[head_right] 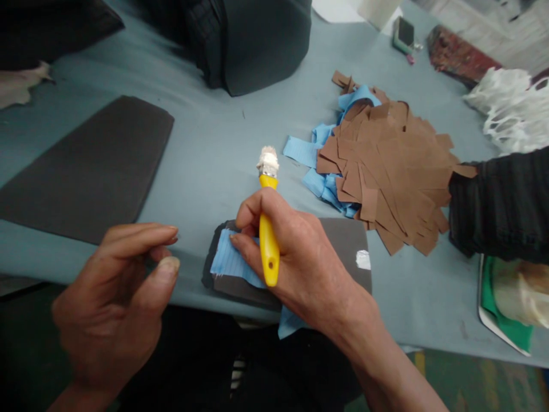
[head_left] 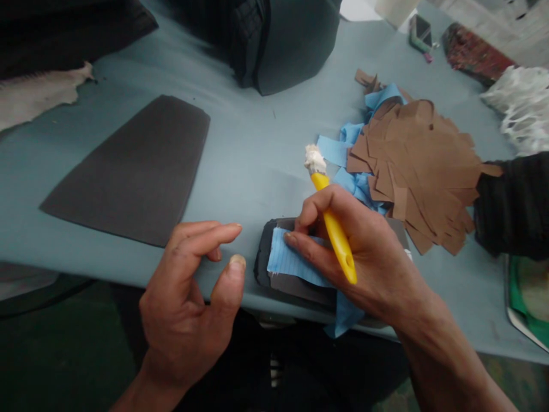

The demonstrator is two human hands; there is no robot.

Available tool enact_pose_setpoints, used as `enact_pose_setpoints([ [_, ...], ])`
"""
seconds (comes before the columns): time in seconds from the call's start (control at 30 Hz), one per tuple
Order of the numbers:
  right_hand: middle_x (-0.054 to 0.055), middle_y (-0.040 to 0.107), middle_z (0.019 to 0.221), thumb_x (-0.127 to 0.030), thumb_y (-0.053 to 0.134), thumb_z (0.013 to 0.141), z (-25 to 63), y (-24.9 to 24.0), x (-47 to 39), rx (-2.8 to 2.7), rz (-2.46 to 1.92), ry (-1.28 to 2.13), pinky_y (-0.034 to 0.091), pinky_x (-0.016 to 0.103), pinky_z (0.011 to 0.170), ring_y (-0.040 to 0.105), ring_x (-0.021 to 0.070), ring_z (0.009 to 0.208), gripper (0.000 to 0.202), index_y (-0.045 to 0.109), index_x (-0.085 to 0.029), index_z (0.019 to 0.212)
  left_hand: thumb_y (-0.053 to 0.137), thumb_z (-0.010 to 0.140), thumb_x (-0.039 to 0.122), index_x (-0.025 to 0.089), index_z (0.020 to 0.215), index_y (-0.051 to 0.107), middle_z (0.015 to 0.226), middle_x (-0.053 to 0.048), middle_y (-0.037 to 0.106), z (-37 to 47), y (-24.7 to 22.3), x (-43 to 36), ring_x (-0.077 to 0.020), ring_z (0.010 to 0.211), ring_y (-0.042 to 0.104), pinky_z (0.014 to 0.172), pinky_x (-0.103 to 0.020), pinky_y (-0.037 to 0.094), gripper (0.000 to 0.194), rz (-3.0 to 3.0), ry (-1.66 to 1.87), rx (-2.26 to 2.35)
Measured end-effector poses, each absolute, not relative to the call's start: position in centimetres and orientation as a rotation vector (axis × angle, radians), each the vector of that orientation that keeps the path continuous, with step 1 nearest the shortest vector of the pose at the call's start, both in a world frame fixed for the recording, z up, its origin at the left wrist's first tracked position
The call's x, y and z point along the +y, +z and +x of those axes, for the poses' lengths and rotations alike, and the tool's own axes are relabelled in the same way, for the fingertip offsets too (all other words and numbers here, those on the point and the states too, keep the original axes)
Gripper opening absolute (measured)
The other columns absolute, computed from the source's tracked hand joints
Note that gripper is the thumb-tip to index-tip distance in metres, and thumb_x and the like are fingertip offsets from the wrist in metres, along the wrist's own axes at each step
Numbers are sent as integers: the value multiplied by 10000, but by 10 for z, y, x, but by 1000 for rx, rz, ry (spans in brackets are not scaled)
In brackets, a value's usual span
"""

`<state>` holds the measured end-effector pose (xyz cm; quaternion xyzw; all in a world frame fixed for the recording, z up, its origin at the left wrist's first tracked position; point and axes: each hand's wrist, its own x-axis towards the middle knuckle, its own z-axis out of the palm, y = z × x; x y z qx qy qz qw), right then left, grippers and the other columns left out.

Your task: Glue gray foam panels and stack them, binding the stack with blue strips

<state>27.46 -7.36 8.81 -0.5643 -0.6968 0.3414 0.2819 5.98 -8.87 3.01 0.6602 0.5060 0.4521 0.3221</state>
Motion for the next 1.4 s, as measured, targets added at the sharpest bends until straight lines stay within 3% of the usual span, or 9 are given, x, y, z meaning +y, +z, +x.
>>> enact_pose_setpoints([
  [0.3, -75, 584, 837, -119, 703, 961, 275, 89, -73, -1907, -1516, 870, 410, 205, 622, 518, 59, 672, 202, 529, -220, 991, 625, 1015, 166, 270, 1221, 671, 1151, 24, 663, 60, 31, -79, -101, 940, 622, 885, -250, 530, 235, 1872, 1093, 1257],
  [0.53, -69, 576, 838, -127, 705, 967, 275, 90, -75, -1919, -1515, 863, 400, 214, 631, 517, 65, 685, 193, 535, -214, 990, 642, 994, 173, 273, 1177, 680, 1123, 4, 671, 63, 33, -73, -142, 1013, 663, 864, -266, 587, 212, 1919, 1074, 1179],
  [0.8, -64, 563, 787, -156, 708, 968, 273, 90, -72, -1888, -1527, 900, 381, 236, 599, 500, 82, 647, 198, 522, -220, 977, 647, 968, 161, 239, 1133, 681, 1100, -30, 665, 74, 34, -69, -168, 1028, 672, 943, -328, 615, 186, 1931, 1036, 1142],
  [1.4, -48, 561, 842, -179, 679, 957, 273, 91, -72, -1816, -1492, 973, 408, 233, 642, 508, 98, 690, 172, 515, -225, 982, 641, 993, 170, 212, 1113, 697, 1061, -29, 653, 77, 29, -69, -168, 996, 678, 895, -321, 582, 140, 2074, 1046, 1176],
])
